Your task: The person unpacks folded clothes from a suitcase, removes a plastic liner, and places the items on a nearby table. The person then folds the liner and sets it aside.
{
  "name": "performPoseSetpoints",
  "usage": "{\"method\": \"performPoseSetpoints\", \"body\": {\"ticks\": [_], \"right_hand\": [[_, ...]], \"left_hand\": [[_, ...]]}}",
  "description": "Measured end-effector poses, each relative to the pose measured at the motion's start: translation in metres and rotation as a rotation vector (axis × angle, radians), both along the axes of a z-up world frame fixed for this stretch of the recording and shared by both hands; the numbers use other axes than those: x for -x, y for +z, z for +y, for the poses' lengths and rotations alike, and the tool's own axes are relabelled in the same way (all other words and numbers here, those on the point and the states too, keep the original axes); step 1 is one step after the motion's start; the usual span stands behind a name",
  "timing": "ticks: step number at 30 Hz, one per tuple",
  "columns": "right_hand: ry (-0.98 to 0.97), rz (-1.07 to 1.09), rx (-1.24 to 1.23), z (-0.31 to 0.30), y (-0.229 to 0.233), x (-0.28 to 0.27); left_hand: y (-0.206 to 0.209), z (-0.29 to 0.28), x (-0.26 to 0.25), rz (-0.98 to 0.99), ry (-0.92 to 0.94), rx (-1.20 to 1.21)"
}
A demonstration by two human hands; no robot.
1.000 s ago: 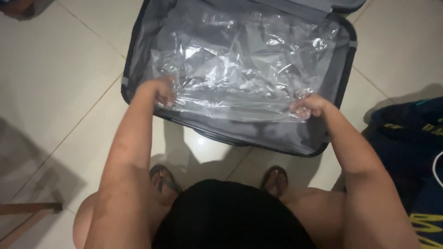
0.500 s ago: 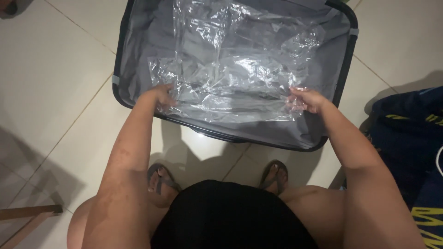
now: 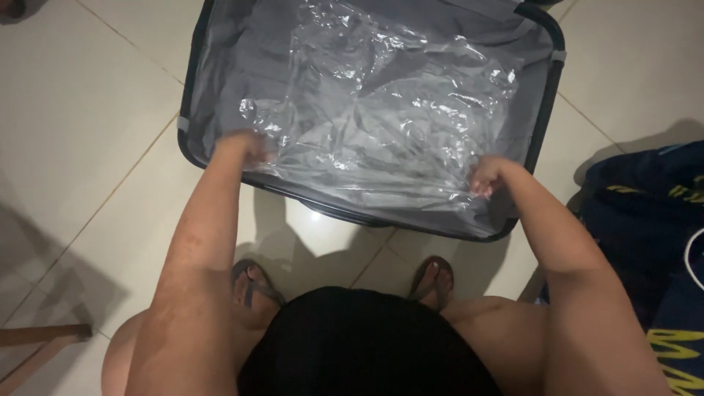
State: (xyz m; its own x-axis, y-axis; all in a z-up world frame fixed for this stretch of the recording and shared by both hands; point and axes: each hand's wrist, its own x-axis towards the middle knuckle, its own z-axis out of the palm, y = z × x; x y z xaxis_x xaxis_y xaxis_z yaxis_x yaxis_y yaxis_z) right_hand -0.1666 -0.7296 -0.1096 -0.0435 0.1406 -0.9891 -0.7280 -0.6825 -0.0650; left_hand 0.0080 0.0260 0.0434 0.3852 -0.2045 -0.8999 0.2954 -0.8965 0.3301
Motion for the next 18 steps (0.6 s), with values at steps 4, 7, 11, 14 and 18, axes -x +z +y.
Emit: {"method": "performPoseSetpoints", "body": {"ticks": [4,7,11,14,18], "right_hand": [[0.097,0.063,0.098,0.005,0.009,0.006],[0.116,0.132,0.023,-0.019,-0.020,0.012],[0.789,-0.130,-0.752,-0.020,-0.006,0.006],[0.206,0.163,0.209,0.047,0.080,0.007],[0.120,0.168,0.159,0.060,0.118,-0.001]], "left_hand": [[0.044,-0.036,0.010,0.045,-0.053,-0.020],[0.057,-0.038,0.012,0.079,-0.093,-0.037],[0.078,-0.042,0.010,0.123,-0.148,-0.058],[0.068,-0.042,0.008,0.163,-0.190,-0.075],[0.041,-0.031,0.004,0.203,-0.245,-0.104]]}}
